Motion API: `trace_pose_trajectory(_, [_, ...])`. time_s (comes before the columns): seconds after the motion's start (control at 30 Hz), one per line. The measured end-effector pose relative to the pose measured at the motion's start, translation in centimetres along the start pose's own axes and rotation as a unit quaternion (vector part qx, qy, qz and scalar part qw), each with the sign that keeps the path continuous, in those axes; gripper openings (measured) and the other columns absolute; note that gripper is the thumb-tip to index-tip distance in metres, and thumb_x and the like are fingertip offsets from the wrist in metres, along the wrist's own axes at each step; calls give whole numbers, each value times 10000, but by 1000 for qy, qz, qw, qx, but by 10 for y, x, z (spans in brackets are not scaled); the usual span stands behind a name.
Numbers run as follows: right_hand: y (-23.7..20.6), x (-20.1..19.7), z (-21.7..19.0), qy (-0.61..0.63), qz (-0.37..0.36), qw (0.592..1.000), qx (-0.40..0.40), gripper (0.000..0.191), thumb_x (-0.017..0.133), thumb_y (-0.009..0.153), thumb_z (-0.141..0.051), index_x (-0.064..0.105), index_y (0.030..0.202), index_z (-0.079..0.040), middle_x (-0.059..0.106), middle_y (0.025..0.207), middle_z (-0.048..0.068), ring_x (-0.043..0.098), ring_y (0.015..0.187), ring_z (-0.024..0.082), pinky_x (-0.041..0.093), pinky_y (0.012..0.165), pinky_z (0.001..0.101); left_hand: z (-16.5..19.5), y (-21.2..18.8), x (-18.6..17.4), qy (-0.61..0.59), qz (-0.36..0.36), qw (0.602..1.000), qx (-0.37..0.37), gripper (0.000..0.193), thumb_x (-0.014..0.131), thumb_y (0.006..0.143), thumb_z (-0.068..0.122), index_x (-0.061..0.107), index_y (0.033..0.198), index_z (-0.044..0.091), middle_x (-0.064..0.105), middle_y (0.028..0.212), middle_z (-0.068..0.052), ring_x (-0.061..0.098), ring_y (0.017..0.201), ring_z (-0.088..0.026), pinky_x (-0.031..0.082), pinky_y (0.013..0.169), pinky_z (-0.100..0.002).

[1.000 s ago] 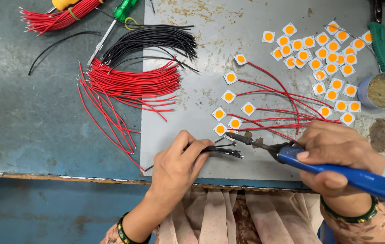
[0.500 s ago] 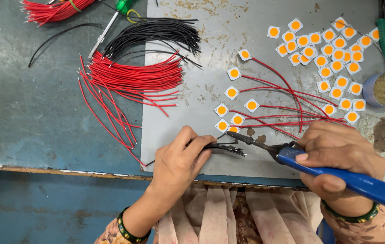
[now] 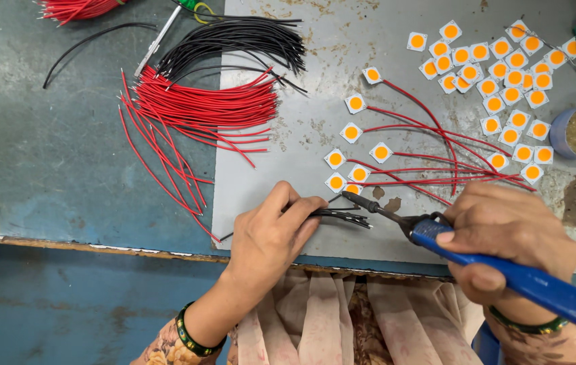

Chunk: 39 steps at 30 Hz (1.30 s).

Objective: The person solders red and black wires to the terminals of small square LED modules. They use a soldering iron and solder wire to attach the wires to each LED, then move the completed units aside on the work surface.

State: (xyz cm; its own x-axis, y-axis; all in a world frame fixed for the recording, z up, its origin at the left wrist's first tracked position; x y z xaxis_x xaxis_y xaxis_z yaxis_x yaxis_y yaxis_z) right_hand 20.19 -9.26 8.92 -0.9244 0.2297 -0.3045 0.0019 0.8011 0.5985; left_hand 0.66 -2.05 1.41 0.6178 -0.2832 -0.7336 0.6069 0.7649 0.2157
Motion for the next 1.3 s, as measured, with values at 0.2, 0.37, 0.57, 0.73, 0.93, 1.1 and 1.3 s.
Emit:
trace_pose_trajectory(0.2, [9, 10, -17, -6, -67, 997, -40, 377, 546, 1083, -369, 563, 954, -15, 555, 630, 40, 587, 573, 204, 478, 552, 361, 0, 0, 1, 3, 1, 1000, 2, 309, 822, 798, 90, 728, 1090, 121, 561, 889, -41, 645, 671, -214, 512, 577, -365])
trace_pose_trajectory(0.37, [-1, 4, -8, -4, -47, 998, -31, 322, 555, 1079, -351, 579, 1011, -37, 543, 626, 33, 585, 574, 206, 490, 564, 364, 0, 0, 1, -8, 2, 1000, -3, 307, 820, 794, 95, 728, 1086, 114, 555, 889, -49, 635, 661, -230, 513, 583, -375])
trace_pose_trajectory(0.57, [1, -12, -5, -54, 4, 996, -73, 396, 565, 1043, -381, 532, 872, -25, 567, 600, 77, 606, 548, 213, 490, 529, 353, 0, 0, 2, -13, -3, 1000, -3, 306, 816, 799, 95, 727, 1092, 104, 560, 904, -52, 638, 660, -234, 514, 582, -380])
trace_pose_trajectory(0.73, [-8, -22, 0, -92, -25, 991, -89, 484, 527, 1072, -405, 509, 745, -48, 502, 561, 78, 578, 491, 283, 494, 470, 378, 0, 1, 2, -16, -3, 1000, -7, 298, 812, 802, 97, 729, 1088, 104, 559, 902, -52, 641, 663, -240, 517, 585, -380])
trace_pose_trajectory(0.93, [-61, -59, 29, -66, 173, 979, -90, 536, 472, 1066, -467, 433, 762, -28, 425, 558, 99, 454, 391, 250, 460, 420, 366, -1, 2, 1, -18, 2, 1000, -16, 278, 805, 820, 109, 728, 1086, 122, 568, 900, -44, 648, 672, -231, 519, 586, -377])
trace_pose_trajectory(1.1, [-69, -70, 42, -50, 202, 969, -132, 536, 469, 1056, -456, 413, 800, 11, 414, 545, 87, 415, 363, 217, 439, 385, 352, -4, 1, 3, -13, -1, 999, -31, 230, 793, 842, 114, 727, 1062, 137, 582, 909, -37, 645, 658, -225, 512, 578, -377])
trace_pose_trajectory(1.3, [-64, -68, 42, -39, 186, 973, -128, 524, 464, 1067, -452, 428, 809, 2, 428, 570, 106, 451, 381, 238, 431, 414, 341, -5, 3, 1, -30, -13, 999, -40, 182, 780, 861, 141, 739, 1038, 130, 588, 905, -34, 641, 666, -229, 512, 587, -370])
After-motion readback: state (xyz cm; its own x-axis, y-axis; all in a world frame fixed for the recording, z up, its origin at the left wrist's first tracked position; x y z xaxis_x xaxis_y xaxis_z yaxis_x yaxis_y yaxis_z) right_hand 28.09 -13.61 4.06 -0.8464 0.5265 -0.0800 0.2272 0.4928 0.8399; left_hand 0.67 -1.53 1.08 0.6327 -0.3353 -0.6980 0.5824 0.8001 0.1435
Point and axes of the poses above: each hand's wrist, its own y-axis towards the middle knuckle, its own x-axis out of the palm, z = x × y, the point moved 10 cm from there along y, towards the middle knuckle
